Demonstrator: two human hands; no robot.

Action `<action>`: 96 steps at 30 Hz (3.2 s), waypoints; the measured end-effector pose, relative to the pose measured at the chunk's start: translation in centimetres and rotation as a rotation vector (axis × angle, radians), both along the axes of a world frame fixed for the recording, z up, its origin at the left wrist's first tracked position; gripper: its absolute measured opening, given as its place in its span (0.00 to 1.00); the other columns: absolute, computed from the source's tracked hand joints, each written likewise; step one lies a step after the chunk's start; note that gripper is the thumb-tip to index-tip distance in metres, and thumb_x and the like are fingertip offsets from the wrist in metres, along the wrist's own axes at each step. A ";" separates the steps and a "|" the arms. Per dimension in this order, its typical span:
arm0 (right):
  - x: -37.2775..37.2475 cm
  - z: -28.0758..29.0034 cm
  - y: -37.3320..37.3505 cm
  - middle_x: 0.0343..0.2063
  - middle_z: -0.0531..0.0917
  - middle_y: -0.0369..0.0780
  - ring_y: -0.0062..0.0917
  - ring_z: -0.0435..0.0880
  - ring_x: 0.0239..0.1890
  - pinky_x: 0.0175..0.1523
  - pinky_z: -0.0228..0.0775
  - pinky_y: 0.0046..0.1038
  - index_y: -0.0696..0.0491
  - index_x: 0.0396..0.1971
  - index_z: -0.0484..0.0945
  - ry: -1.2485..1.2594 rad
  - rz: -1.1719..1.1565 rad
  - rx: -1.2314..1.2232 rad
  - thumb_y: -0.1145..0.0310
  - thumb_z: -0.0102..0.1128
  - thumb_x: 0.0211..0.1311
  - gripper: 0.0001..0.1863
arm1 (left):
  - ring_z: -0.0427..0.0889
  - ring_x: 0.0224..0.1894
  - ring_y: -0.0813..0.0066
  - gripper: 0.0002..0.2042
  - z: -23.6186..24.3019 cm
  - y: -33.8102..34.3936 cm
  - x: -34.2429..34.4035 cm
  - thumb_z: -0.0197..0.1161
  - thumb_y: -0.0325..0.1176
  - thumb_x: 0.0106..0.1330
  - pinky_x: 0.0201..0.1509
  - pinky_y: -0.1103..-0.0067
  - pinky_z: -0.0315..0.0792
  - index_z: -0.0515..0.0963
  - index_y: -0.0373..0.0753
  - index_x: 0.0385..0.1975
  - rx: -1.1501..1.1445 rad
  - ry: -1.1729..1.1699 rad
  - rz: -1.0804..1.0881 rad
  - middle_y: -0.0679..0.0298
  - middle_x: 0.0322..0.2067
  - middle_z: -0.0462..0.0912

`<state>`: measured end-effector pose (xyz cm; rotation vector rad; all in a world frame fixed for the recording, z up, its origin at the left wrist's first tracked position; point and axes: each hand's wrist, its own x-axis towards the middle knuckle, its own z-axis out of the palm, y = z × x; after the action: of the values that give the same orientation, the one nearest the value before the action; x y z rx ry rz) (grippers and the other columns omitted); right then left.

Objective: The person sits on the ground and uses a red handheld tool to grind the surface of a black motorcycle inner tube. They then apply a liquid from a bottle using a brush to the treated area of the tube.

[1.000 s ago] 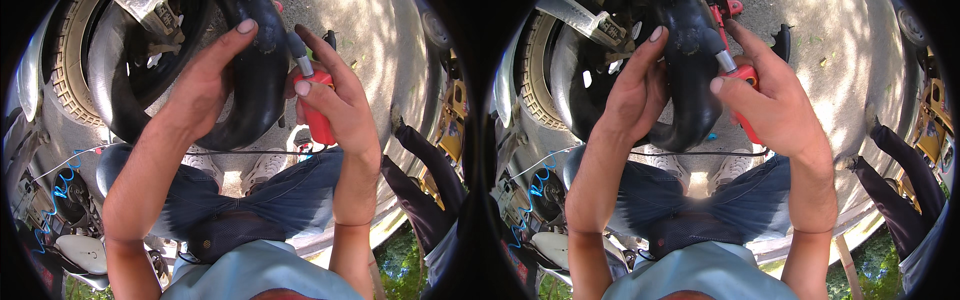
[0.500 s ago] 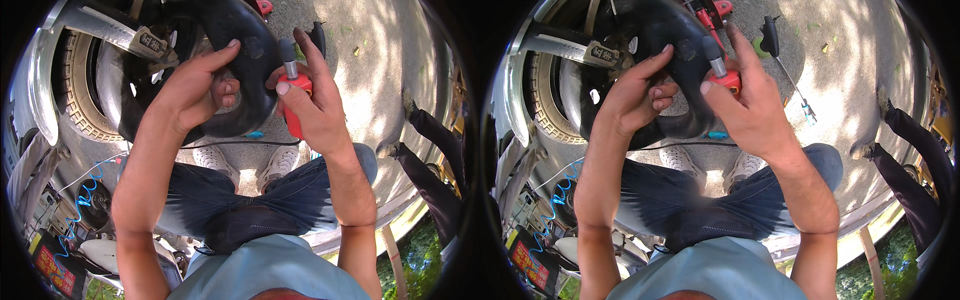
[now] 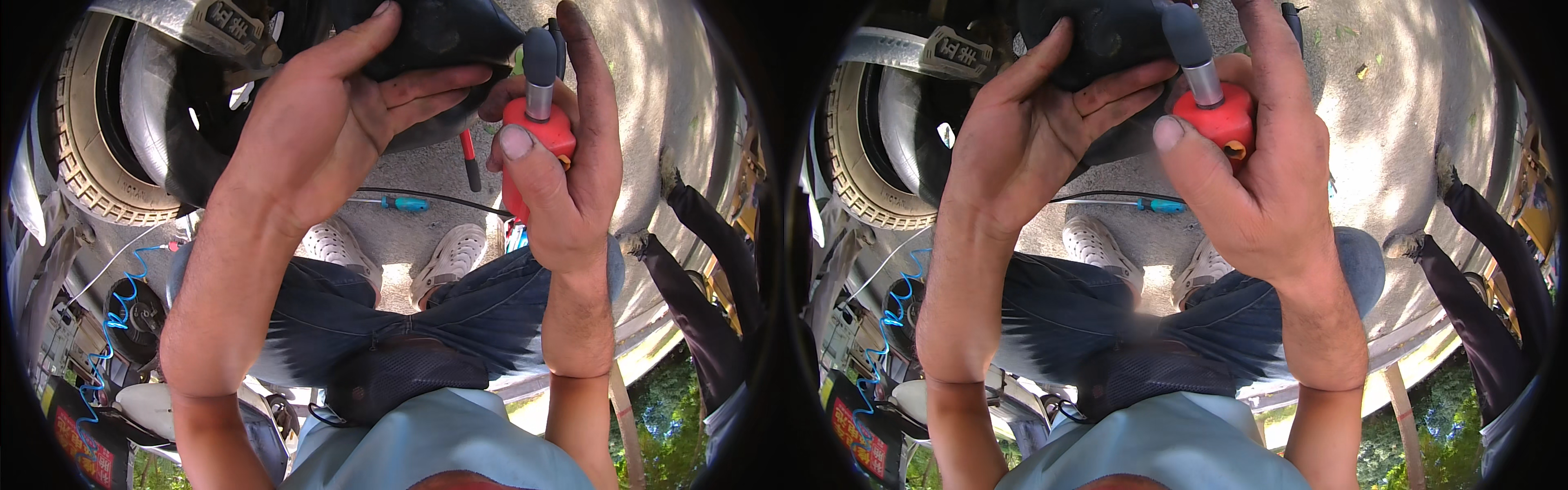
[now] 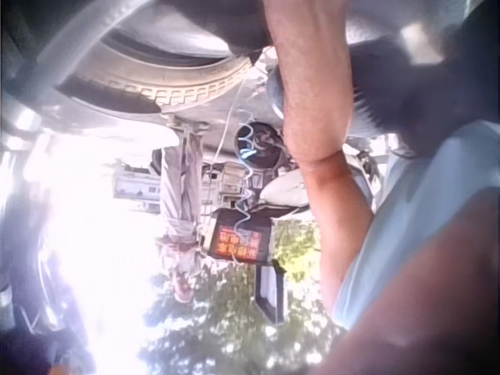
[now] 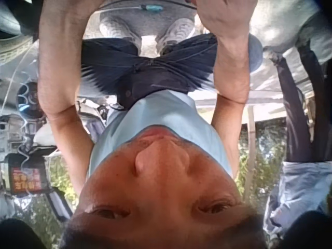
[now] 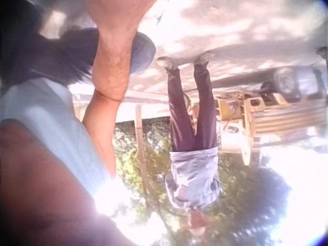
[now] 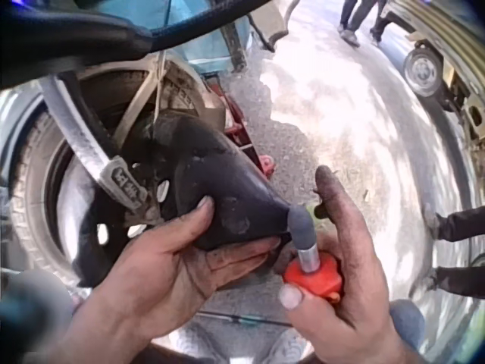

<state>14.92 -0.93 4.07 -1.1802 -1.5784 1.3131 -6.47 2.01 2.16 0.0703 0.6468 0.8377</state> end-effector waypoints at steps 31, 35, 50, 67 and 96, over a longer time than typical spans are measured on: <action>-2.1 0.5 -1.1 0.39 0.83 0.46 0.23 0.83 0.30 0.36 0.78 0.25 0.56 0.80 0.43 0.123 -0.022 -0.033 0.69 0.61 0.67 0.47 | 0.79 0.64 0.53 0.27 2.0 0.2 -0.4 0.44 0.46 0.84 0.74 0.60 0.69 0.62 0.29 0.69 0.030 -0.042 -0.063 0.46 0.60 0.79; -2.3 0.6 -0.9 0.39 0.83 0.45 0.23 0.82 0.30 0.36 0.77 0.24 0.57 0.80 0.45 0.112 -0.063 0.014 0.68 0.60 0.68 0.46 | 0.83 0.60 0.57 0.24 1.4 0.5 0.1 0.52 0.43 0.82 0.70 0.64 0.73 0.68 0.30 0.66 0.039 -0.054 -0.077 0.49 0.57 0.81; -2.3 1.0 -0.2 0.42 0.81 0.46 0.24 0.81 0.34 0.39 0.75 0.24 0.58 0.80 0.46 -0.013 -0.004 -0.046 0.68 0.60 0.68 0.45 | 0.86 0.50 0.68 0.15 -0.4 0.2 0.3 0.58 0.40 0.80 0.61 0.72 0.78 0.82 0.35 0.52 0.035 0.039 -0.016 0.59 0.47 0.88; -2.7 1.0 0.0 0.46 0.79 0.46 0.25 0.78 0.38 0.43 0.72 0.25 0.58 0.80 0.46 -0.018 0.011 -0.052 0.69 0.60 0.68 0.46 | 0.85 0.50 0.69 0.16 0.6 0.7 -0.5 0.58 0.41 0.80 0.61 0.72 0.76 0.80 0.34 0.55 0.040 -0.042 -0.057 0.59 0.47 0.87; -2.9 1.5 0.8 0.52 0.74 0.47 0.26 0.74 0.46 0.49 0.68 0.25 0.59 0.80 0.45 -0.025 0.022 -0.079 0.71 0.60 0.67 0.46 | 0.84 0.50 0.72 0.16 -1.2 0.6 1.0 0.56 0.38 0.81 0.61 0.74 0.76 0.79 0.33 0.56 -0.009 -0.006 -0.007 0.61 0.47 0.86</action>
<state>12.03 -0.13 5.55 -1.2347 -1.5737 1.3913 -5.46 2.66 0.97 0.0619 0.6442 0.8276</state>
